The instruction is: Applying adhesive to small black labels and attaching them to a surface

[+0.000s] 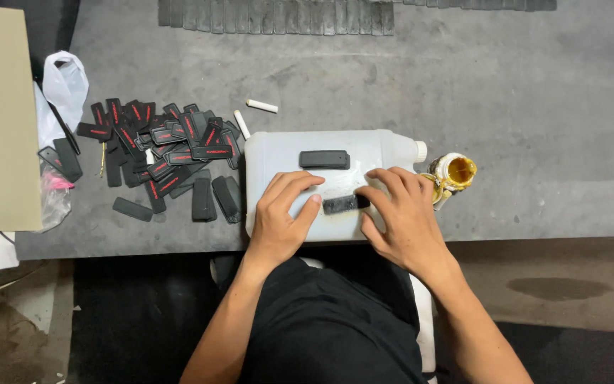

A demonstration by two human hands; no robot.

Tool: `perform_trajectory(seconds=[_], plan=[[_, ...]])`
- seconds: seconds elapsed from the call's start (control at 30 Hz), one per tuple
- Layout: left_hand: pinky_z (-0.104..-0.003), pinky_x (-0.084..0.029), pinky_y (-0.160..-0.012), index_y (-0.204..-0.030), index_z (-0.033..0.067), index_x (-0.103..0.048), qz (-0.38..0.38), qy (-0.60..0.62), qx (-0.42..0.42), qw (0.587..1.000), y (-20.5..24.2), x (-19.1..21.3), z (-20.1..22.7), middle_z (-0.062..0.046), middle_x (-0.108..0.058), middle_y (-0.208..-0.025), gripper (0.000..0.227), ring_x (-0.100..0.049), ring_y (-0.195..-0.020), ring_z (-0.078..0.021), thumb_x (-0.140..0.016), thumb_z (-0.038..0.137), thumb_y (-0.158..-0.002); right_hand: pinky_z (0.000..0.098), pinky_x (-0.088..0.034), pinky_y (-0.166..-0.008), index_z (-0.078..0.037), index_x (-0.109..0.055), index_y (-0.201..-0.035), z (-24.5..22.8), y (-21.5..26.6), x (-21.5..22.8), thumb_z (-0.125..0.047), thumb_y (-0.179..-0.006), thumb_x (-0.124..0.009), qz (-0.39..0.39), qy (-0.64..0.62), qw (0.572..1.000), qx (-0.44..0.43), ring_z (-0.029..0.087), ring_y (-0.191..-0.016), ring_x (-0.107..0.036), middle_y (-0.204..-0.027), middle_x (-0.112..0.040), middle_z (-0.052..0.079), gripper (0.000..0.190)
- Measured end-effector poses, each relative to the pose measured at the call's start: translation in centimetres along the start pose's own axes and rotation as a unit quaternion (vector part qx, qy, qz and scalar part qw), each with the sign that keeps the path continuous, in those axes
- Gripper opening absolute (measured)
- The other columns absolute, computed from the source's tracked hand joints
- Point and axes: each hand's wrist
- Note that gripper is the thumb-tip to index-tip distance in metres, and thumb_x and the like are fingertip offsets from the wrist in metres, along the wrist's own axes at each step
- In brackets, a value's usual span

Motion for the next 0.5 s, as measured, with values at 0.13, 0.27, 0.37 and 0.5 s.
perform_trajectory(seconds=[0.13, 0.27, 0.37, 0.5], plan=[[-0.044, -0.058, -0.086, -0.113, 0.0055, -0.073, -0.002, 0.011, 0.000, 1.000, 0.1, 0.1, -0.1, -0.014, -0.070, -0.101, 0.019, -0.068, -0.097, -0.0338, -0.065, 0.011, -0.097, 0.0436, -0.039, -0.096, -0.020, -0.067, -0.115, -0.3, -0.1, 0.6, -0.018, -0.086, -0.070, -0.019, -0.012, 1.000, -0.005, 0.030, -0.119, -0.057, -0.125, -0.063, 0.005, 0.029], [-0.044, -0.058, -0.086, -0.114, 0.0054, -0.073, -0.001, 0.020, 0.002, 1.000, 0.0, 0.2, 0.0, -0.014, -0.070, -0.101, 0.019, -0.068, -0.098, -0.0339, -0.065, 0.011, -0.097, 0.0428, -0.039, -0.096, -0.022, -0.067, -0.114, -0.1, -0.3, 1.1, -0.020, -0.088, -0.069, -0.038, -0.024, 0.999, -0.002, 0.028, -0.120, -0.057, -0.123, -0.063, 0.002, 0.026], [-0.045, -0.058, -0.086, -0.113, 0.0052, -0.073, 0.000, 0.021, 0.001, 1.000, -0.1, 0.3, -0.1, -0.014, -0.070, -0.100, 0.020, -0.068, -0.097, -0.0340, -0.065, 0.010, -0.096, 0.0424, -0.039, -0.094, -0.021, -0.068, -0.109, -0.1, -0.4, 1.5, -0.018, -0.089, -0.070, -0.047, -0.057, 0.997, -0.012, 0.028, -0.117, -0.058, -0.119, -0.064, 0.001, 0.020], [-0.045, -0.057, -0.085, -0.113, 0.0053, -0.073, 0.002, 0.027, 0.002, 1.000, -0.1, 0.4, -0.1, -0.014, -0.070, -0.100, 0.020, -0.068, -0.096, -0.0341, -0.065, 0.011, -0.096, 0.0382, -0.040, -0.090, -0.021, -0.070, -0.096, 0.8, -0.3, 1.6, -0.020, -0.092, -0.073, -0.036, -0.095, 0.995, -0.022, 0.024, -0.107, -0.061, -0.103, -0.067, -0.003, 0.005]])
Point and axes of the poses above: each hand's wrist, its own y-axis away from the middle knuckle, its own x-axis out of the back of the hand, z = x × y
